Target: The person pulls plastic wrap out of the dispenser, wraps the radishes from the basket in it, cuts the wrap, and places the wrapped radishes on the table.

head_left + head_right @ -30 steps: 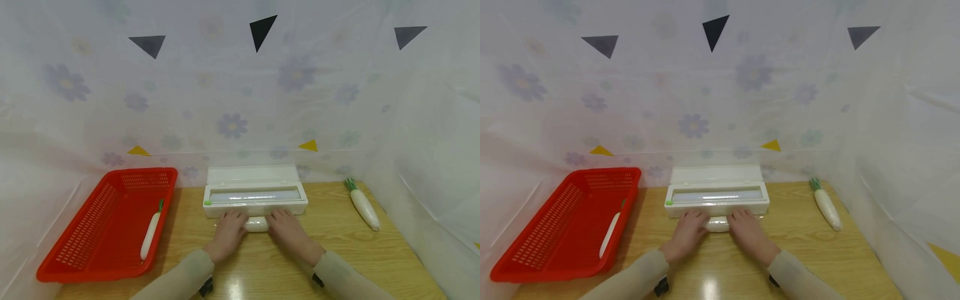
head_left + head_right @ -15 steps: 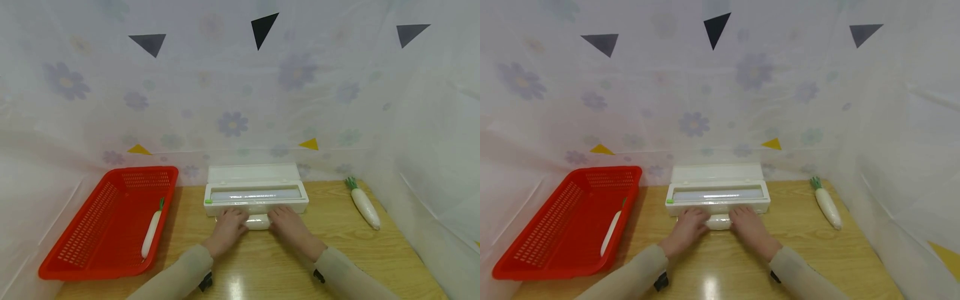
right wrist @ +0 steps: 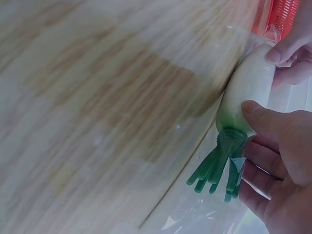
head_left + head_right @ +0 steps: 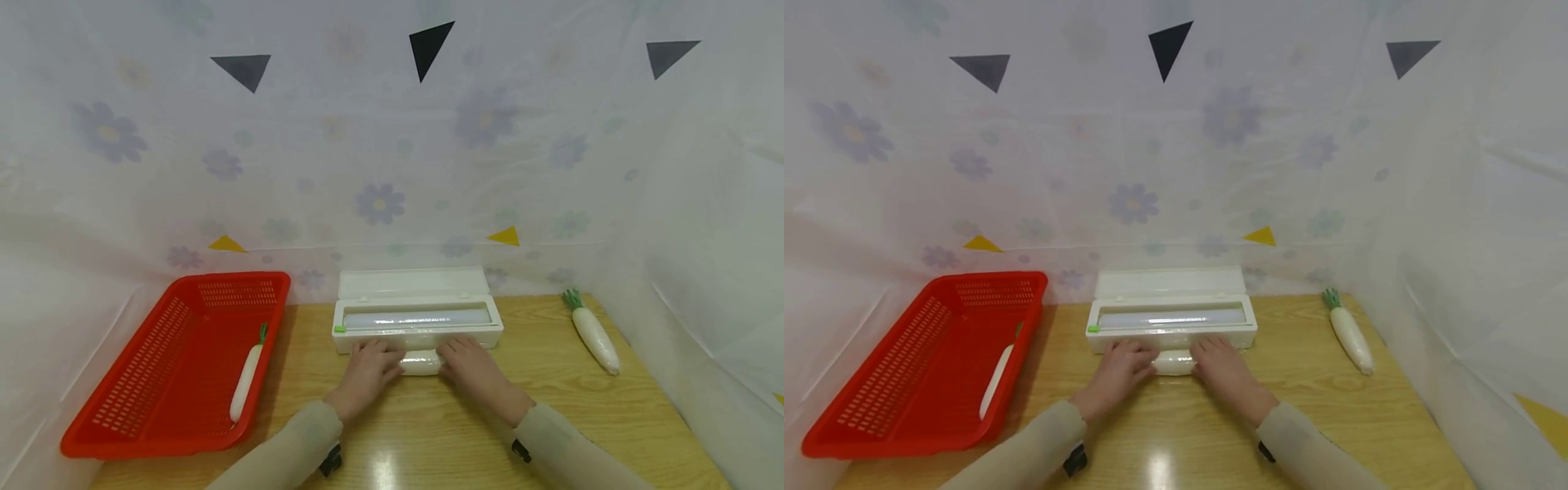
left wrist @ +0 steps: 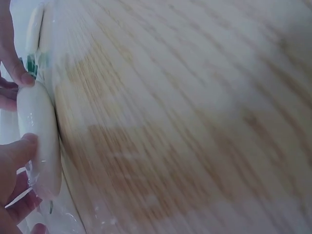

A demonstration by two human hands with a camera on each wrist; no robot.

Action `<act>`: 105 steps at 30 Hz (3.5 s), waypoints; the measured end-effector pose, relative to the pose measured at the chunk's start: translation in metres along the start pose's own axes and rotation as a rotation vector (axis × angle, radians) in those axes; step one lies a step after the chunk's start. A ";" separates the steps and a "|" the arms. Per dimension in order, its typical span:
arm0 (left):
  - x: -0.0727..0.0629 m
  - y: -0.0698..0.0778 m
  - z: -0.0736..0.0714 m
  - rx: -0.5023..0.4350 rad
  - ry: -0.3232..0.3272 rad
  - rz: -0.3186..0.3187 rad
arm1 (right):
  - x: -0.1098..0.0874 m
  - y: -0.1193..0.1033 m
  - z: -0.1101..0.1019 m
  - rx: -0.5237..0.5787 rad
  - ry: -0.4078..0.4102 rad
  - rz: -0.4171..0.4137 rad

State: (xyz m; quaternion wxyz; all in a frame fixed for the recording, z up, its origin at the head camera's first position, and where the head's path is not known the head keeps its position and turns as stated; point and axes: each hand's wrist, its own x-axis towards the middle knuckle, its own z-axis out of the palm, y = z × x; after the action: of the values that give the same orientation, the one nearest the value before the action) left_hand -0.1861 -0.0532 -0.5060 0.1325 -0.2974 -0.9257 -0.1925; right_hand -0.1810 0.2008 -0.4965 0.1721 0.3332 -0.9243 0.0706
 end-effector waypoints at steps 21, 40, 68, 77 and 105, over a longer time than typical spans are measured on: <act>-0.001 0.002 -0.002 0.059 0.012 0.017 | 0.000 0.001 0.002 0.028 -0.013 0.033; -0.007 0.005 0.003 0.104 0.091 0.062 | -0.003 0.006 0.005 -0.051 0.036 -0.034; -0.010 -0.023 -0.020 -0.221 0.390 -0.330 | 0.003 0.002 -0.014 0.033 0.077 -0.022; -0.011 -0.048 -0.028 -0.311 0.406 -0.529 | 0.017 -0.001 -0.022 0.048 0.100 -0.045; -0.019 -0.079 -0.018 -0.568 0.403 -0.539 | 0.131 -0.056 -0.003 0.228 0.016 -0.067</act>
State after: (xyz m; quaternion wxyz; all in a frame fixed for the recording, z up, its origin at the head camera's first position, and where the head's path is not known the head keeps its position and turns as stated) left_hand -0.2160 -0.1298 -0.5193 0.1682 -0.0263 -0.8362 -0.5213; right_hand -0.2388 0.0811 -0.4449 0.1426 0.3809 -0.8972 0.1718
